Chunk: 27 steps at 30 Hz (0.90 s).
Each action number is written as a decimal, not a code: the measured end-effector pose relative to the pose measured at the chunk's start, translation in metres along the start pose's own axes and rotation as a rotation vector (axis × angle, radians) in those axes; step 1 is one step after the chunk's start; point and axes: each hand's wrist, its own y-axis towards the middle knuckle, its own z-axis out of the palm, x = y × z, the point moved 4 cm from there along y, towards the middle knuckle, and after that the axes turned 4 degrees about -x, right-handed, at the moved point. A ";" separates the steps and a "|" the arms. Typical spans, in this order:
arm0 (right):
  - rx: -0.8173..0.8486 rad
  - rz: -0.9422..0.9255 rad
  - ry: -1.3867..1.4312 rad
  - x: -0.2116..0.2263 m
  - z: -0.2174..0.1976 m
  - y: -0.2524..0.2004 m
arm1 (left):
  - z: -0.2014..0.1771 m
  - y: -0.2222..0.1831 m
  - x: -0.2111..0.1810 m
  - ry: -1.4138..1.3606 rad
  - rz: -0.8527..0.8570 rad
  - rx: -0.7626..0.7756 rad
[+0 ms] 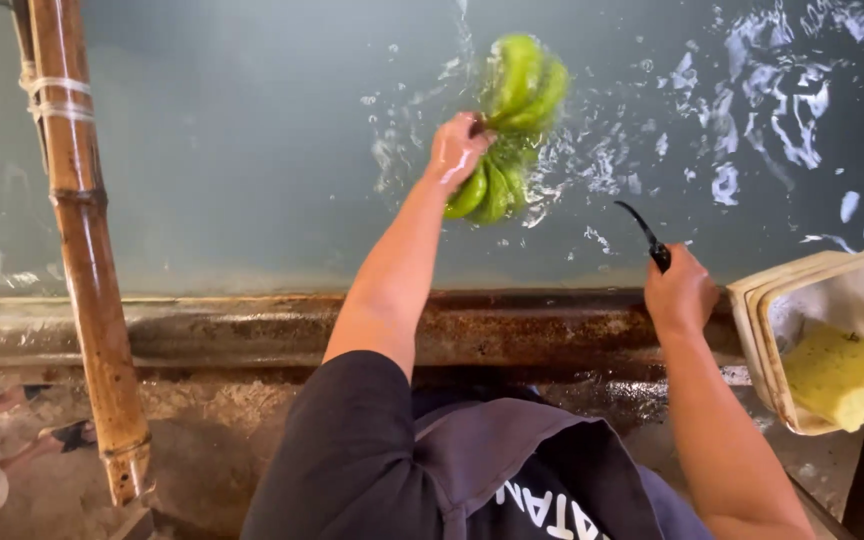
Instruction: Washing and cutting bunches of green bananas in a water tank.
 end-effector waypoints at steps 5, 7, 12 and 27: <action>-0.002 -0.038 -0.011 -0.010 0.010 0.002 | -0.048 -0.035 0.041 -0.396 -0.154 0.078; 0.021 -0.043 -0.046 -0.013 0.016 0.004 | -0.044 -0.046 0.054 -0.558 -0.255 0.052; 0.022 0.007 -0.037 -0.006 0.006 0.002 | -0.027 -0.098 0.000 -1.148 -0.405 -0.077; -0.025 -0.041 -0.090 -0.028 0.028 0.015 | -0.052 -0.103 -0.049 -1.133 -0.129 -0.115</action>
